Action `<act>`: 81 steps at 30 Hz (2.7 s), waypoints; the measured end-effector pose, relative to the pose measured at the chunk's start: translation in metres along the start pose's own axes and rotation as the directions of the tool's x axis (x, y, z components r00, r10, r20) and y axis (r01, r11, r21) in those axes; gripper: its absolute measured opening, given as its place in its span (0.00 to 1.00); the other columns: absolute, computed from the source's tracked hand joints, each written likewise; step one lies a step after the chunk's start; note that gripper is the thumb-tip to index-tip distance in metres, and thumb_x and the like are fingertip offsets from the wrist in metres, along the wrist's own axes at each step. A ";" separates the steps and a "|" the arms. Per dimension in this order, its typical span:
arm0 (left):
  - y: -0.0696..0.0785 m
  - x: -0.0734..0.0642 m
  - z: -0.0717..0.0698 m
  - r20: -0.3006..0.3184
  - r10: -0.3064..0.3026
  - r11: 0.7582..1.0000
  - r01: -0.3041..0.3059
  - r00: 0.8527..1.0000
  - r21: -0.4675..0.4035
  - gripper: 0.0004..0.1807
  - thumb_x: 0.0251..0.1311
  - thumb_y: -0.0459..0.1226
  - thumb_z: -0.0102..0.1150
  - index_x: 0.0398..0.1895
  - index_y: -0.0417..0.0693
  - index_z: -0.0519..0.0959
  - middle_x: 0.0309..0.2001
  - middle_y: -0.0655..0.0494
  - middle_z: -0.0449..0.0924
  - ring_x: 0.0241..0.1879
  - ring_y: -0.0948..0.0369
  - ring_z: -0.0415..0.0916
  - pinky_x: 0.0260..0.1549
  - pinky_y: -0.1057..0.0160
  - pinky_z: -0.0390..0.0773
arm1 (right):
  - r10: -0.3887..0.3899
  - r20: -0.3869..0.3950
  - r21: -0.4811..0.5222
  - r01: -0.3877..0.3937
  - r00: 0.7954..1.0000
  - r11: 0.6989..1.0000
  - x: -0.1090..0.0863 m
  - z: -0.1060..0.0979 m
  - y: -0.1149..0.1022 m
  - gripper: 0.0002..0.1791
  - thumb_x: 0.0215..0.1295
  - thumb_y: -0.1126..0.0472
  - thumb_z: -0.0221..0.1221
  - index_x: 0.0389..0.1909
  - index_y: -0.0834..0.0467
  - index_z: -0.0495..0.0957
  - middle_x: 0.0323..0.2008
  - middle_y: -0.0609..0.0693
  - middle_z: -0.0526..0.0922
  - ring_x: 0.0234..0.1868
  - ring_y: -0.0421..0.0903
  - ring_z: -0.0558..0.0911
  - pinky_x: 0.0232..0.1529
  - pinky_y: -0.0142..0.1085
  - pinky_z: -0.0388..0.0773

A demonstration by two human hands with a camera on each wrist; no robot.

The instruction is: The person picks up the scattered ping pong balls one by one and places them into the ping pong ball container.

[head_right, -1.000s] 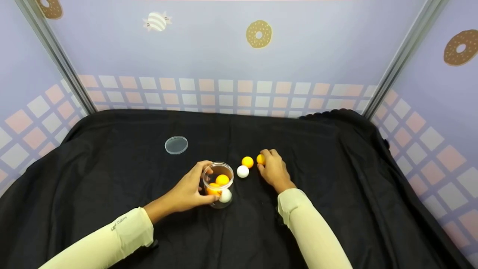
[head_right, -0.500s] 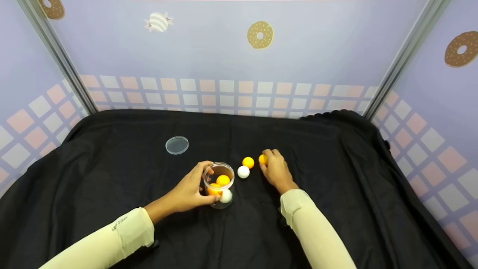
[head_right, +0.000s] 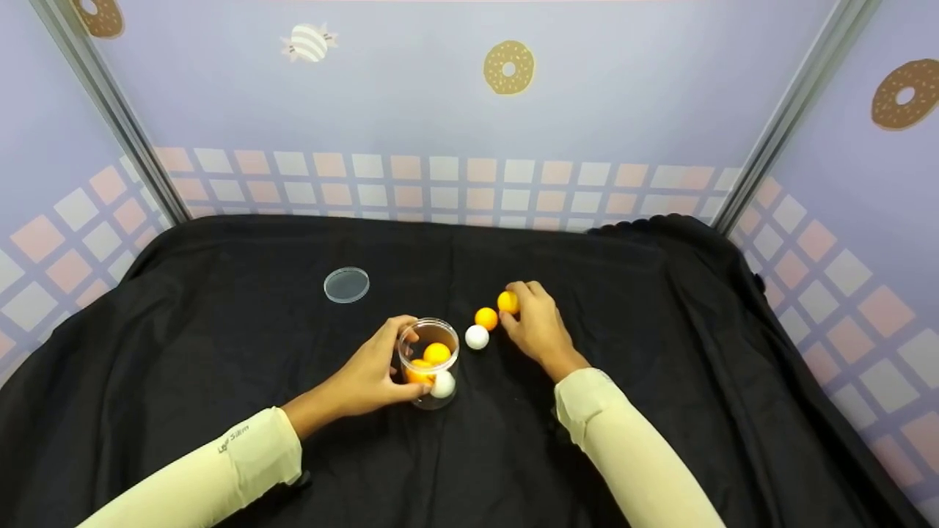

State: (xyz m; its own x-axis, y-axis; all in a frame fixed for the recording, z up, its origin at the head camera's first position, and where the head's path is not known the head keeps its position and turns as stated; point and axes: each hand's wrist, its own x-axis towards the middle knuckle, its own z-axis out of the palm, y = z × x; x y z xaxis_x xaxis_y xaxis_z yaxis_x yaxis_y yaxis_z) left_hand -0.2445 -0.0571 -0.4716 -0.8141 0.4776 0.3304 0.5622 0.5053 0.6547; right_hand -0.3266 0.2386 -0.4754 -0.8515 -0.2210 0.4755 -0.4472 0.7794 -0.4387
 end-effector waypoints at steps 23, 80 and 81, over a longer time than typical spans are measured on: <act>0.002 -0.001 -0.002 -0.002 0.005 1.000 -0.005 1.000 0.009 0.48 0.46 0.44 0.77 0.70 0.49 0.60 0.57 0.47 0.71 0.58 0.51 0.73 0.61 0.56 0.76 | -0.281 -0.084 0.156 0.291 0.956 0.944 -0.007 -0.020 -0.083 0.20 0.54 0.60 0.71 0.49 0.55 0.82 0.43 0.49 0.81 0.39 0.44 0.81 0.40 0.37 0.83; 0.001 0.000 -0.001 -0.020 0.046 0.999 -0.045 0.999 0.027 0.47 0.47 0.45 0.76 0.69 0.46 0.61 0.59 0.50 0.70 0.56 0.57 0.73 0.60 0.59 0.77 | -0.461 -0.032 0.233 0.455 0.887 0.859 -0.020 -0.006 -0.114 0.20 0.53 0.67 0.71 0.48 0.57 0.81 0.45 0.53 0.81 0.40 0.46 0.82 0.41 0.41 0.85; 0.001 0.000 -0.001 -0.020 0.045 0.999 -0.044 0.999 0.027 0.47 0.47 0.45 0.76 0.69 0.46 0.61 0.59 0.50 0.70 0.56 0.57 0.74 0.60 0.59 0.77 | -0.461 -0.032 0.234 0.455 0.887 0.859 -0.020 -0.006 -0.114 0.19 0.53 0.67 0.71 0.48 0.58 0.81 0.45 0.53 0.81 0.40 0.46 0.82 0.41 0.41 0.85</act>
State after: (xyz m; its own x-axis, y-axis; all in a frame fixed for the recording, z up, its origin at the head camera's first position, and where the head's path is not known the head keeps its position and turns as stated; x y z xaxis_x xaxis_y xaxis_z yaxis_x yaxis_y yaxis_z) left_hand -0.2437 -0.0577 -0.4702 -0.7907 0.4854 0.3731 0.6016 0.5031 0.6204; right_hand -0.2576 0.1577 -0.4305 -0.5408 -0.5365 0.6479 -0.8354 0.4324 -0.3392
